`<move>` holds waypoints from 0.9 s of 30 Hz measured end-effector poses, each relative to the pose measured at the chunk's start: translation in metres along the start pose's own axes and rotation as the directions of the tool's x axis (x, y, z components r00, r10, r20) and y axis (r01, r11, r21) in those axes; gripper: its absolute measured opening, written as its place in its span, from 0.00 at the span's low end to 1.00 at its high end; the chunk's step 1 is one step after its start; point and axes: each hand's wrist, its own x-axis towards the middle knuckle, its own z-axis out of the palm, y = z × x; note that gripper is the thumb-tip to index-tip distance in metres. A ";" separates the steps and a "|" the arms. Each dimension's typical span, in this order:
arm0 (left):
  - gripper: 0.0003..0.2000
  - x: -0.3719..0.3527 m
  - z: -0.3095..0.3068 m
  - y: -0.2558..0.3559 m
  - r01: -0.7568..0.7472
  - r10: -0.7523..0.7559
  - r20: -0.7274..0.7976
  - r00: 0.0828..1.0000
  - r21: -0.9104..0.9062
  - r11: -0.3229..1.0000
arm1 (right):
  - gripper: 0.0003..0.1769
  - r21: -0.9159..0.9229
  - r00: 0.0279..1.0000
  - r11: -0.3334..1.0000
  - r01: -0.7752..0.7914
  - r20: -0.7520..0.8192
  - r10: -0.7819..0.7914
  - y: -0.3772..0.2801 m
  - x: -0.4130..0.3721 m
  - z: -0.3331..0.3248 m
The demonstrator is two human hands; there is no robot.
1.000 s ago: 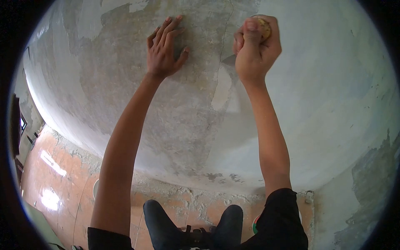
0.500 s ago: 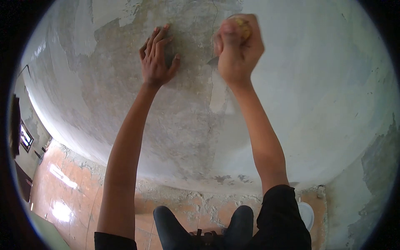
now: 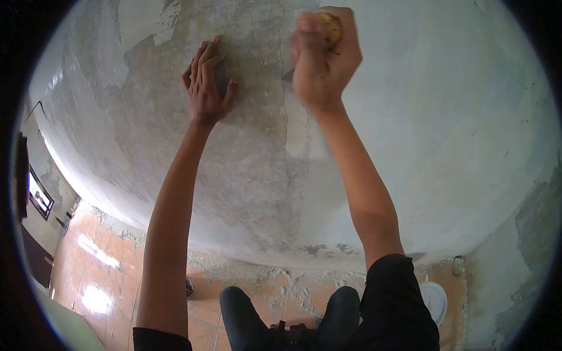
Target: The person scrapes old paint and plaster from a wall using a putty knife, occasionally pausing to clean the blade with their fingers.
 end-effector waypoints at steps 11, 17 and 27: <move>0.23 -0.002 -0.002 0.001 -0.014 0.014 0.019 1.000 -0.009 1.000 | 0.05 -0.161 0.998 0.987 -0.013 0.059 0.023 -0.005 -0.013 -0.012; 0.22 -0.002 -0.004 0.004 0.000 0.001 0.022 1.000 -0.023 1.000 | 0.11 -0.109 0.995 0.989 -0.095 -0.034 0.092 -0.012 -0.009 -0.012; 0.23 -0.001 -0.006 0.003 0.019 -0.018 0.062 0.998 -0.009 1.000 | 0.09 -0.076 0.994 0.992 -0.097 -0.063 0.092 -0.013 -0.017 -0.006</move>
